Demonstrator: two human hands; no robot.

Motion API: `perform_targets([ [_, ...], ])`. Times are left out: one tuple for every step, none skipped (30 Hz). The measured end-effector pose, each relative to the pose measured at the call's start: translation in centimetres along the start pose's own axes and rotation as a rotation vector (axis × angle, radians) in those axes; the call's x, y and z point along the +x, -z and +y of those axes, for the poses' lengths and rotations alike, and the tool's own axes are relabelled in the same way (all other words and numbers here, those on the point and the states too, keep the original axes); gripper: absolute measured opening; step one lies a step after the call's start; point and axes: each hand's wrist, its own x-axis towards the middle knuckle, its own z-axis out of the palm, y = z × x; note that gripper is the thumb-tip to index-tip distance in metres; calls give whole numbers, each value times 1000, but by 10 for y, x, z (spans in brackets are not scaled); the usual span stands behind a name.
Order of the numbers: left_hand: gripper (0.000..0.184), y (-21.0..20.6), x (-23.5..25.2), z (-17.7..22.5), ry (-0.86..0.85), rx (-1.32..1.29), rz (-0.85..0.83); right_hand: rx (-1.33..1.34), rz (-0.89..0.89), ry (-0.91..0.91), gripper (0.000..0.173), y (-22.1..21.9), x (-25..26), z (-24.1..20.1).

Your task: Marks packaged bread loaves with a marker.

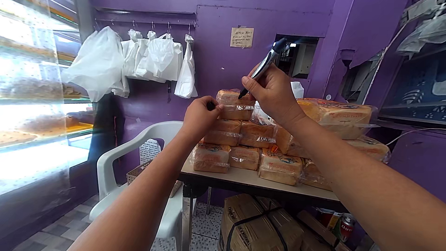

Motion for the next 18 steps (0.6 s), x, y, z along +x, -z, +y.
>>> perform_targets([
  [17, 0, 0, -1, -10, 2, -1, -4, 1, -1, 15, 0, 0, 0],
  [17, 0, 0, -1, -15, 1, 0, -10, 0, -4, 15, 0, -1, -1],
  [17, 0, 0, -1, -14, 0, 0, -18, -3, -5, 15, 0, -1, -1],
  [17, 0, -1, -2, -13, -4, 4, -27, -7, -3, 15, -1, -1, -1],
  [17, -1, -1, -2, -10, -7, 6, -35, -10, -2, 15, -1, -1, -1],
  [16, -1, -1, -1, -8, -12, 6, -37, -13, 2, 15, -1, -1, -1],
  [16, -1, -1, -1, -7, -13, 3, -38, -14, 5, 15, -1, -1, 0],
  [16, 0, -1, -1, -7, -13, -1, -37, -11, 9, 15, -1, -1, 0],
  [17, 0, -1, -1, -8, -14, -4, -35, -7, 14, 15, -1, -1, 1],
  [17, 0, -1, -1, -9, -16, -3, -33, -3, 19, 16, -1, -1, 1],
  [16, 0, -1, -1, -10, -21, -1, -31, -2, 24, 16, -1, -2, 1],
  [16, 0, -1, -1, -11, -23, 1, -31, -3, 25, 15, -1, -2, 1],
  [16, 0, -1, -2, -11, -22, 1, -30, -5, 23, 15, -1, -2, 1],
  [16, 0, -1, -2, -11, -19, 0, -28, -4, 22, 15, -1, -1, 1],
  [16, 0, -1, -2, -12, -20, 1, -30, -1, 23, 14, -1, -1, 0],
  [16, 0, -1, -2, -10, -22, 0, -30, 1, 23, 15, -1, -1, 0],
  [16, 0, -2, -1, -10, -24, 2, -28, 0, 25, 15, -1, -1, 0],
  [15, -1, -2, -1, -10, -28, 4, -29, -1, 25, 15, -1, -1, 0],
])
